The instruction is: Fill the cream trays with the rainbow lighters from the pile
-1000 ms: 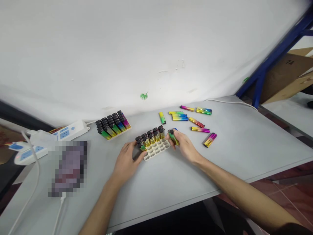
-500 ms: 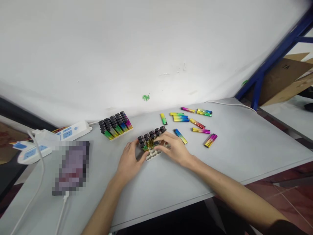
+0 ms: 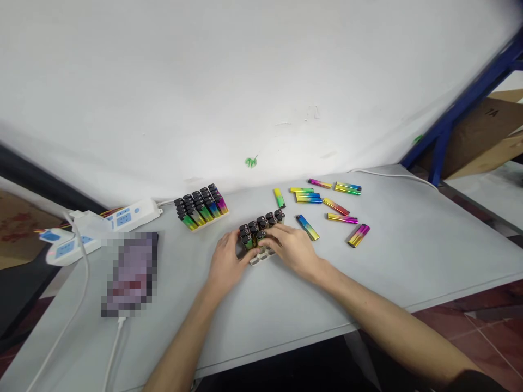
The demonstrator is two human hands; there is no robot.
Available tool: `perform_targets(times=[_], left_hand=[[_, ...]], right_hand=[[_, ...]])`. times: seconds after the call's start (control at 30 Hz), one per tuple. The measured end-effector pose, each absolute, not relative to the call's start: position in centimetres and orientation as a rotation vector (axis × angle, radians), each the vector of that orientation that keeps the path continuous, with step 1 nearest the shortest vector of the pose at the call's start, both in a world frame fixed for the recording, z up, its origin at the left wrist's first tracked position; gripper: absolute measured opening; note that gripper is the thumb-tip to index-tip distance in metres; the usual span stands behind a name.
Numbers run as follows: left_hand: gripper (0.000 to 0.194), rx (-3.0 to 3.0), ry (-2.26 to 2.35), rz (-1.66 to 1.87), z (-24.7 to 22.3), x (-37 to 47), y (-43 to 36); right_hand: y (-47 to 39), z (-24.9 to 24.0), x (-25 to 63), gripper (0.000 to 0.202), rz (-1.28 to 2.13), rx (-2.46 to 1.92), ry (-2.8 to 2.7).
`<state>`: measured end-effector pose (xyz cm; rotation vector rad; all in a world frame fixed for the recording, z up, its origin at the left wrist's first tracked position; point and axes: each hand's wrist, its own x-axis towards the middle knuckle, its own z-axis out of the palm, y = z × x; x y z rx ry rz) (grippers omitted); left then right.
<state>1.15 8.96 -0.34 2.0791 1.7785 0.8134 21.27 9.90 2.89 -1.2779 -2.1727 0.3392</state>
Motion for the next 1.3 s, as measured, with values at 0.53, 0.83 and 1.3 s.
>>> perform_targets(times=[0.53,0.83,1.3], left_hand=[[0.042,2.076,1.864,0.75,0.2,1.3,8.9],[0.05,1.963,1.88,0.68,0.9,-0.2,8.7],[0.041,2.028,1.763,0.746,0.8,-0.2,9.5]], right_hand=[[10.5,3.4,24.2,0.054,0.215,-1.395,-1.956],[15.5,4.1,33.4,0.039,0.093,-1.84,-1.759],[24.2,4.1,34.6,0.029,0.357,-1.916,-2.244]])
